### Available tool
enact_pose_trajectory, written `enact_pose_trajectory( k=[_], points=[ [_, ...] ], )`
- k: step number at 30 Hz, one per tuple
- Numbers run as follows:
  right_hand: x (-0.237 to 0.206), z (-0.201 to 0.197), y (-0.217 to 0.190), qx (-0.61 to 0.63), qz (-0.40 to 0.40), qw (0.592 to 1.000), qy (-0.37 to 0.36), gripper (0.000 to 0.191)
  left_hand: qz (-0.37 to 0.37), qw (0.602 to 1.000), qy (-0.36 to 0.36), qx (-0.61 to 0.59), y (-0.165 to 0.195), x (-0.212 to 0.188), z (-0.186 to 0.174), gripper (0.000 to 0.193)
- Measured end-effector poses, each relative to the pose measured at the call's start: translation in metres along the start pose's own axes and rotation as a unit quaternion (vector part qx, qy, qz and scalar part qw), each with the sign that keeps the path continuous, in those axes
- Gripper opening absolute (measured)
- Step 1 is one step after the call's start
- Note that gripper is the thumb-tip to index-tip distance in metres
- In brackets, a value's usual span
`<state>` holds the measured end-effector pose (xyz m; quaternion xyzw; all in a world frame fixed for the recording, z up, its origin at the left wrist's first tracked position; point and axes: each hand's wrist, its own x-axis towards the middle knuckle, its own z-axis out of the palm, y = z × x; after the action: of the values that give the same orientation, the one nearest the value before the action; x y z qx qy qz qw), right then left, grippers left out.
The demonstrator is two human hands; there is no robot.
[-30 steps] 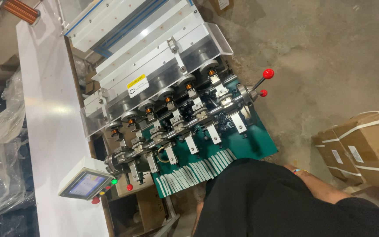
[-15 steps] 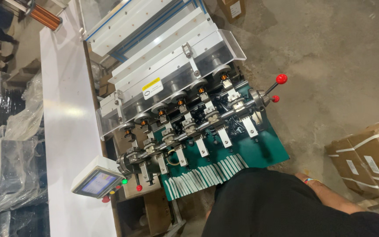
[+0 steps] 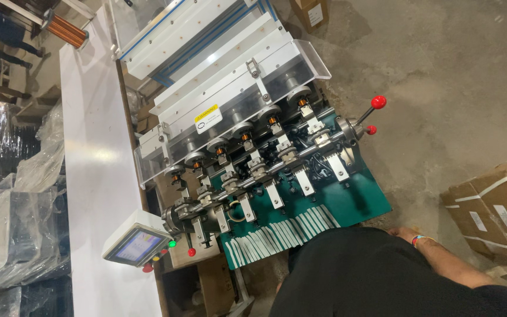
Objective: The person operates a small benchtop winding machine. They press buttons on the control panel, place small black spool components onto the machine's stations, trim thread with scissors, and remove finished parts onto the work surface.
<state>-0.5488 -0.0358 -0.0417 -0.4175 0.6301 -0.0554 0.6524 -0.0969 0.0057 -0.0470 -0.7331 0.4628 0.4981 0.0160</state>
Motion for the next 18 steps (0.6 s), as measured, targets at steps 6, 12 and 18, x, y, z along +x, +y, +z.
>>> enact_pose_trajectory(
  k=[6,12,18],
  points=[
    [0.007,0.002,0.0,-0.118,-0.022,0.99,0.069,0.04,0.001,1.0,0.004,0.008,0.0,-0.004,-0.008,0.068],
    [0.018,0.007,0.005,-0.191,-0.06,0.977,0.069,0.035,0.001,1.0,0.0,0.006,-0.001,-0.006,-0.005,0.066],
    [0.023,0.008,0.001,-0.218,-0.039,0.973,0.071,0.037,0.004,1.0,-0.004,0.005,-0.001,-0.003,-0.005,0.065]
  ],
)
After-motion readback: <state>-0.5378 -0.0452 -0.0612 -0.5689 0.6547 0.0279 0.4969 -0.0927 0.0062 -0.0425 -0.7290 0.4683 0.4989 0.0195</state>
